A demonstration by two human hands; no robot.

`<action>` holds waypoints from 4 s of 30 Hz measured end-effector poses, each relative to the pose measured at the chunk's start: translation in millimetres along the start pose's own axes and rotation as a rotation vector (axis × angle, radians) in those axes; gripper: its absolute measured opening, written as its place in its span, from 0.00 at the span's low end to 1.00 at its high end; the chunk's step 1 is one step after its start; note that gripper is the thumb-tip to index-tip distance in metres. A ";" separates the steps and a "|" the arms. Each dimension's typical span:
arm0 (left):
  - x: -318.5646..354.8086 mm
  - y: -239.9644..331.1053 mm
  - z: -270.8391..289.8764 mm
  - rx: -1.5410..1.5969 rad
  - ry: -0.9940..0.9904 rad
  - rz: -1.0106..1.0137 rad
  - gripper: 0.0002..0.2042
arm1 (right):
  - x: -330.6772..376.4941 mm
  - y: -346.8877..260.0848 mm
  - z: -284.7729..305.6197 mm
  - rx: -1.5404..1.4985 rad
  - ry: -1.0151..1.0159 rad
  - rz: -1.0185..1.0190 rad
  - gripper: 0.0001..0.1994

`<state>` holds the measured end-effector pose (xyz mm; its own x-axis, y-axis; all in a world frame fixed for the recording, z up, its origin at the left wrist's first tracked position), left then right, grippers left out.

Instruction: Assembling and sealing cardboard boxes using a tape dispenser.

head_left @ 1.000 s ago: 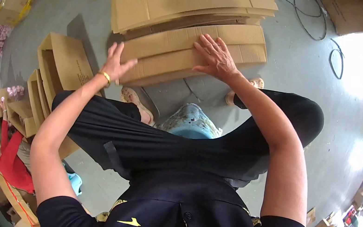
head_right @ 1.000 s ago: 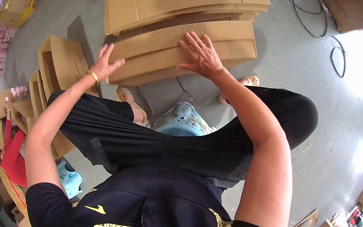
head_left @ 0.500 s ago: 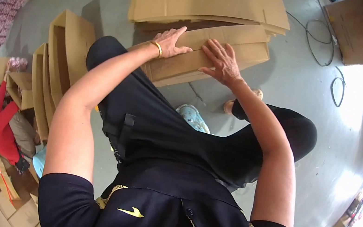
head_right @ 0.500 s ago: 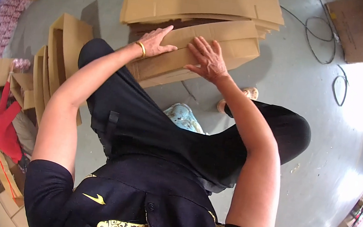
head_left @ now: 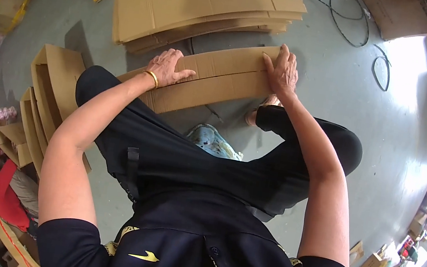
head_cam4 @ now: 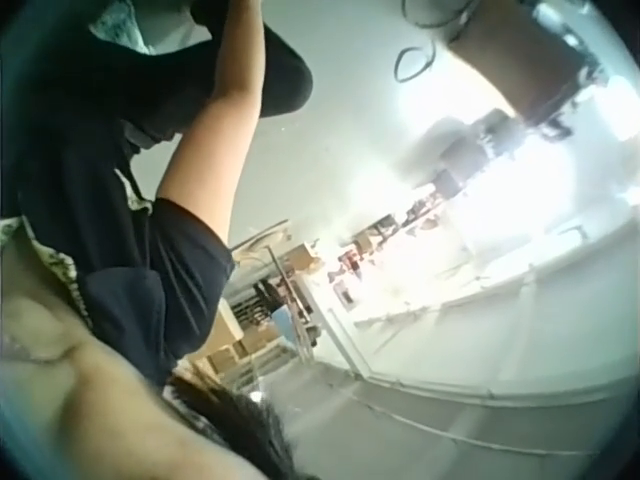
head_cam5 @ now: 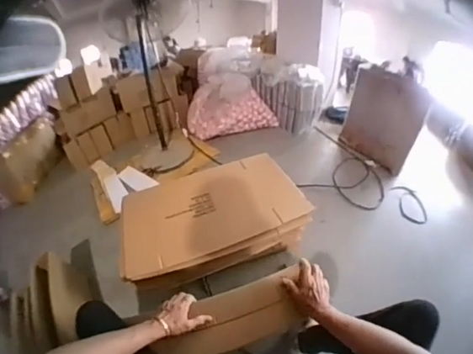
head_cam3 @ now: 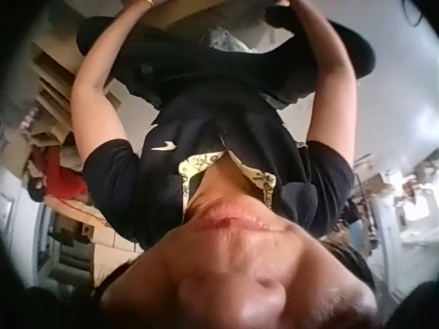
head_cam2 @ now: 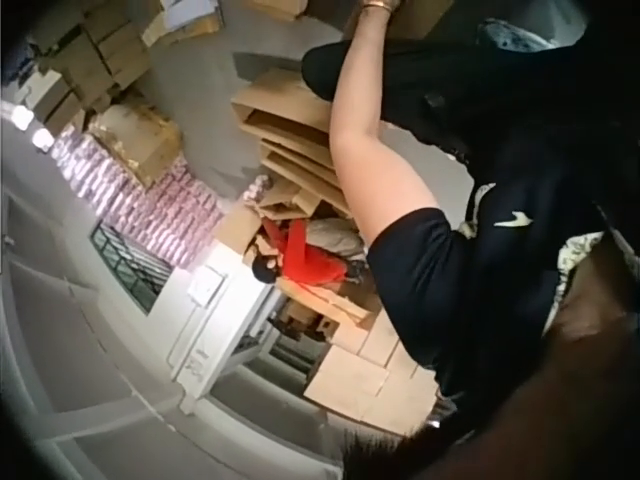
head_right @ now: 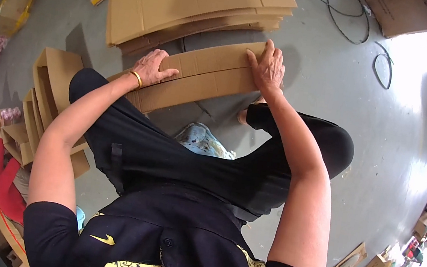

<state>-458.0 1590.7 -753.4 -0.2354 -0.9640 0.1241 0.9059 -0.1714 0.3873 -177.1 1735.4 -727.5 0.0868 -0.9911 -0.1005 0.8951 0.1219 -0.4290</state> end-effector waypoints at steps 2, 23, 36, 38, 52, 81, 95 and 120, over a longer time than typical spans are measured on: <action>-2.0 -12.8 -0.7 0.048 -0.106 0.050 0.32 | 11.3 -6.5 -1.5 0.010 -0.014 0.006 0.31; 467.2 -86.6 -233.6 0.307 0.980 1.328 0.16 | 3.5 5.8 -17.1 0.175 0.050 0.191 0.31; 512.5 -129.8 -294.1 0.868 1.174 1.323 0.15 | -1.8 15.6 -23.9 0.230 -0.024 0.075 0.31; 509.8 -95.5 -218.6 0.811 1.072 1.213 0.15 | -2.2 13.3 -10.4 0.137 0.032 0.048 0.30; 79.2 24.8 117.0 0.961 0.657 0.189 0.15 | 2.4 10.8 -5.0 -0.011 0.035 -0.080 0.33; -42.0 11.7 2.7 1.211 0.427 -0.031 0.15 | 65.5 -38.8 -53.5 -1.273 -1.344 -0.637 0.16; -46.6 63.2 28.4 0.925 0.360 -0.073 0.18 | 30.3 -11.2 -21.6 -0.864 -1.044 -0.524 0.12; 2.5 13.8 45.3 0.708 0.393 0.012 0.21 | -83.0 135.7 -26.1 -0.530 -0.750 -0.540 0.09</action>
<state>-462.1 1595.2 -706.3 0.0331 -0.9886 -0.1469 0.4390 -0.1176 0.8907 -74.3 1835.5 -800.8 0.1438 -0.6778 0.7211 0.6067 -0.5152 -0.6053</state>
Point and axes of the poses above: each hand's wrist, its own x-axis away from the middle knuckle, its own z-axis out of the back of the hand, y = z × x, the point moved 9 cm from there along -x, towards the middle knuckle, and after that the axes turned 15 degrees about -z, right-handed, at the moved point
